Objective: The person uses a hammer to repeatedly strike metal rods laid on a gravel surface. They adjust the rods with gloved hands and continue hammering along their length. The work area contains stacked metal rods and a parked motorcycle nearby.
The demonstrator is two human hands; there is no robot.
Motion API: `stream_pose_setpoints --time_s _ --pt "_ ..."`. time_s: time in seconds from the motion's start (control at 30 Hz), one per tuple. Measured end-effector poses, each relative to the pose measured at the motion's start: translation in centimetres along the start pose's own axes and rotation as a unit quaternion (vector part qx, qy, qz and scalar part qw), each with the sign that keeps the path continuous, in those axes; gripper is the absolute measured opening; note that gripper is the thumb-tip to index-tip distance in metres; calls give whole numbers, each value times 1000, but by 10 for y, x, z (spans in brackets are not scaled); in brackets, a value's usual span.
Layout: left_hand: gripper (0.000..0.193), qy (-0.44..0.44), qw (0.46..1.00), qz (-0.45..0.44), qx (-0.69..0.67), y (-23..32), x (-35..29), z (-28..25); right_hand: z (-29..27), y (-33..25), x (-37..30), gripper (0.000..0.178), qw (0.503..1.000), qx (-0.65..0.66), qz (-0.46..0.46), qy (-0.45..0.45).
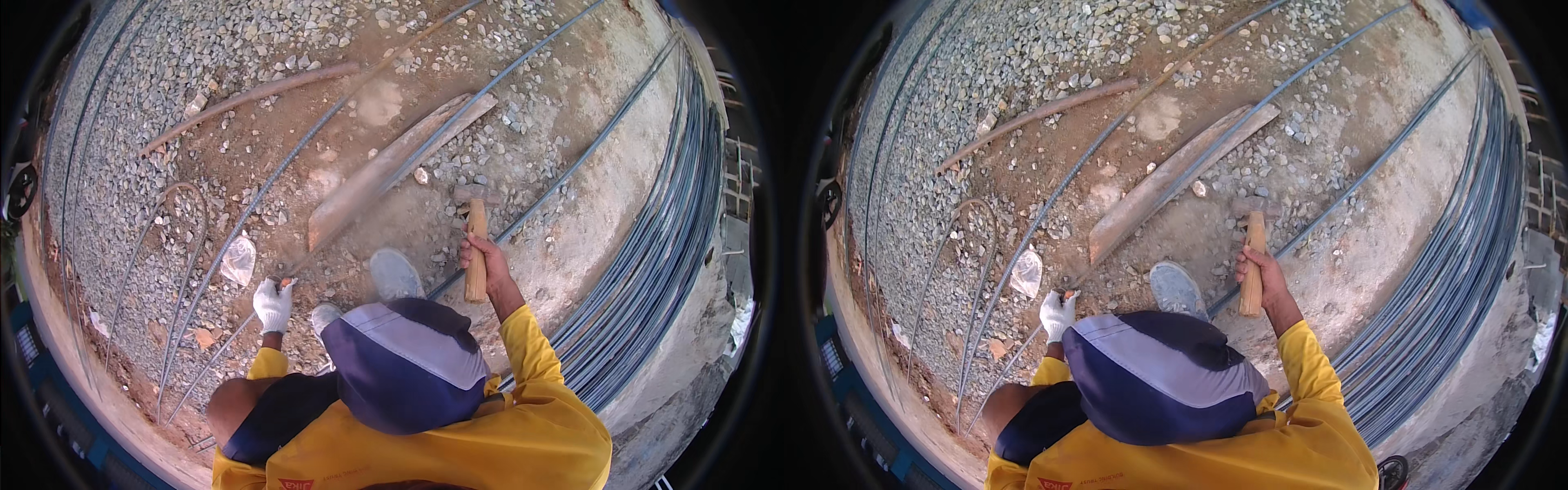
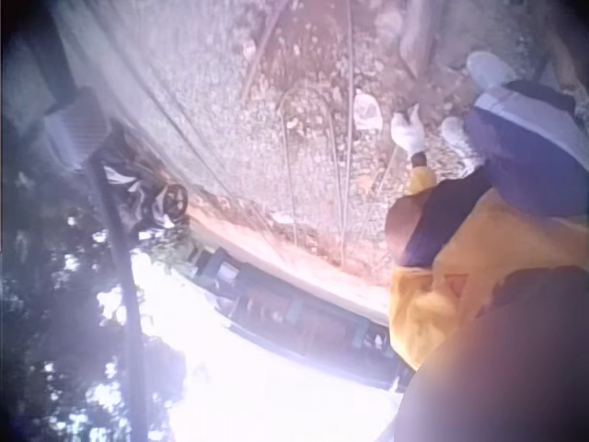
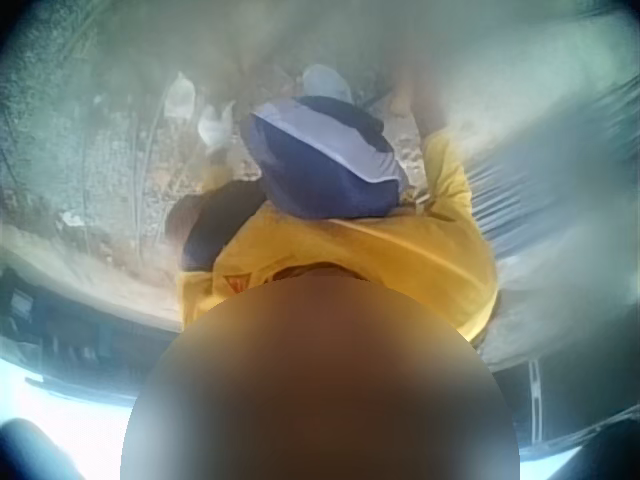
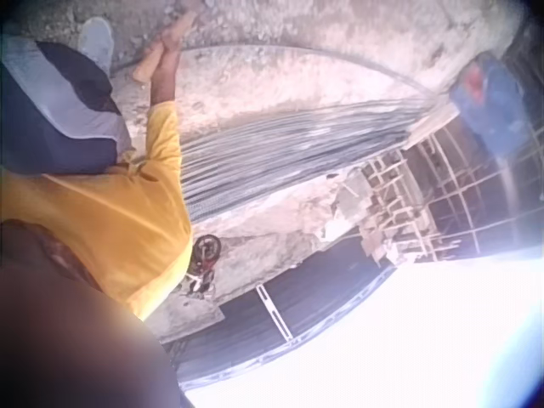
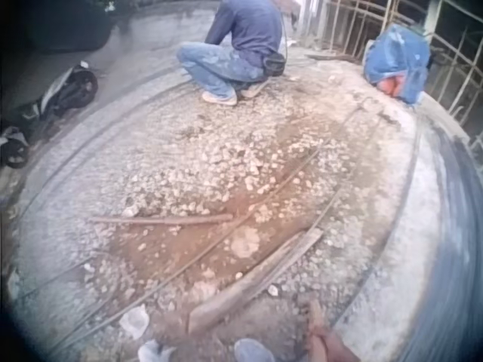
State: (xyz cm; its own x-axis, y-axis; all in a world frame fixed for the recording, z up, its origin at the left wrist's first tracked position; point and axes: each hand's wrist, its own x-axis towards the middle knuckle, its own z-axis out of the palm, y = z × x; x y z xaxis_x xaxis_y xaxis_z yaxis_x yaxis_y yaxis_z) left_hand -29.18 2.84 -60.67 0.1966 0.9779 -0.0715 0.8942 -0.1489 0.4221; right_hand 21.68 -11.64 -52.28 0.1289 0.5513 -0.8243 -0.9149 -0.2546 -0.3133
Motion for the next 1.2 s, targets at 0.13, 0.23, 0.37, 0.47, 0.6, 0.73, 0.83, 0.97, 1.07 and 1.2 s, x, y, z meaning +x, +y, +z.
stream_pose_setpoints --time_s 0.13,0.23,0.37,0.47,0.6,0.73,0.83,0.97,1.07,1.2 --pt "54 -59 984 -167 -10 7 0 -1 13 -6 -2 42 992 -122 -28 34" --pt "58 -152 972 -177 7 -4 14 -15 15 -3 0 44 969 -233 -61 51" --pt "64 -171 977 -127 1 -12 32 -28 22 6 -4 45 901 -406 -147 44" --pt "64 -178 976 -122 21 -6 24 -27 43 7 -15 44 871 -452 -189 30" --pt "63 -164 982 -90 39 -2 14 -22 94 -12 -43 47 787 -536 -304 38" --pt "58 -102 989 -79 71 -7 13 -15 158 -52 -88 58 739 -461 -491 5" --pt "55 -91 989 -81 79 -10 7 -7 203 -82 -117 68 674 -395 -624 -7" --pt "53 -39 995 -49 78 -13 1 -1 230 -79 -95 64 682 -273 -672 -91" --pt "53 -41 997 -46 54 -12 2 -2 203 -21 -24 21 695 -381 -609 31" --pt "55 -87 990 -84 71 -10 7 -5 128 28 34 31 732 -612 -272 124"
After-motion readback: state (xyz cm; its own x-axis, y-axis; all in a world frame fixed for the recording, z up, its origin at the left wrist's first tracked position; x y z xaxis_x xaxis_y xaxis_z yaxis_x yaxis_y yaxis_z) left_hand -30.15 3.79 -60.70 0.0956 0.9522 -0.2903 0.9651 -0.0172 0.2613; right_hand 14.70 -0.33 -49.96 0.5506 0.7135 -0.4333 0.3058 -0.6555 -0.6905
